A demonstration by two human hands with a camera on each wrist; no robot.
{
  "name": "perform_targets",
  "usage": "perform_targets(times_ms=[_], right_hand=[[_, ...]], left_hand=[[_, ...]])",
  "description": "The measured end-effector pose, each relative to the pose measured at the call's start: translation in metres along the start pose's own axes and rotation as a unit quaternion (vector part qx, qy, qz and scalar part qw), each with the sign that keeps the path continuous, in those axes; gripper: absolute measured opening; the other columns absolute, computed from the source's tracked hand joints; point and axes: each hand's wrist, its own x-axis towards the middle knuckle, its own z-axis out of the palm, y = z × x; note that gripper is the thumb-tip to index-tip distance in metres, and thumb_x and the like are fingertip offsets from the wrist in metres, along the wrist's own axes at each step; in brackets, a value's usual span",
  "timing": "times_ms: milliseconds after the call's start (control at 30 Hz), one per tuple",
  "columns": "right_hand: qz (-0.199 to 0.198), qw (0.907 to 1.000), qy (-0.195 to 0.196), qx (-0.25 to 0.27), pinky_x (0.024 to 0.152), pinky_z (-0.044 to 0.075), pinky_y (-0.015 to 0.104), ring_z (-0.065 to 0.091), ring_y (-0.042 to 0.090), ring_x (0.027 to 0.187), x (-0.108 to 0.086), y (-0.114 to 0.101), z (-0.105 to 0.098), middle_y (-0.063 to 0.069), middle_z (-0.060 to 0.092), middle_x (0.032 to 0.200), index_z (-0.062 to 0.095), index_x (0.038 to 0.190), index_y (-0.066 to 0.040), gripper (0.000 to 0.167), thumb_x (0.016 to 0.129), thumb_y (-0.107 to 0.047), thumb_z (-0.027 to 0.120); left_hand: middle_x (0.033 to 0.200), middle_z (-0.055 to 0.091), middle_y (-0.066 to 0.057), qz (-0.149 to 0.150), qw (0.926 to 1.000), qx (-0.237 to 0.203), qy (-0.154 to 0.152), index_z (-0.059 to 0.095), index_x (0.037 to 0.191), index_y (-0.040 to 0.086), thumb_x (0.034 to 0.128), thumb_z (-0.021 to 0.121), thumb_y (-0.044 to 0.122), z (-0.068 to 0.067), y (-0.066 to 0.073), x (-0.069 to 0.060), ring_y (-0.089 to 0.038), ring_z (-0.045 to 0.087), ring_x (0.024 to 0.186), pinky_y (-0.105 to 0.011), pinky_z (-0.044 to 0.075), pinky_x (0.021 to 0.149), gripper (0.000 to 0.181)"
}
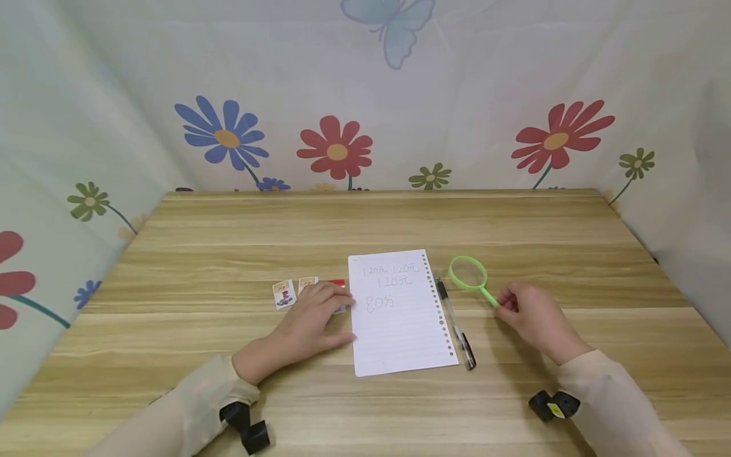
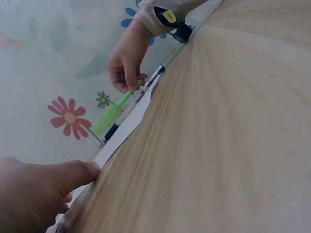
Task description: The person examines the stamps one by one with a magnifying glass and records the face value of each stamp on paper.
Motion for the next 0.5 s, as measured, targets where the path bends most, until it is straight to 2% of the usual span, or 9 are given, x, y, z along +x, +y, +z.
perform_targets(times_ms=[500], right_hand=[[-0.015,0.9993,-0.021,-0.028,0.052,0.036,0.021,0.046,0.010,0.062,0.0022,0.0088,0.0074,0.002,0.057,0.068,0.060,0.078,-0.003,0.013,0.079,-0.007,0.072]], left_hand=[[0.119,0.062,-0.002,-0.006,1.0000,-0.005,-0.003,0.066,0.110,0.010,0.0775,0.075,0.044,0.0041,-0.0016,0.0001,-0.021,0.051,0.118,-0.041,0.037,0.107,0.048]])
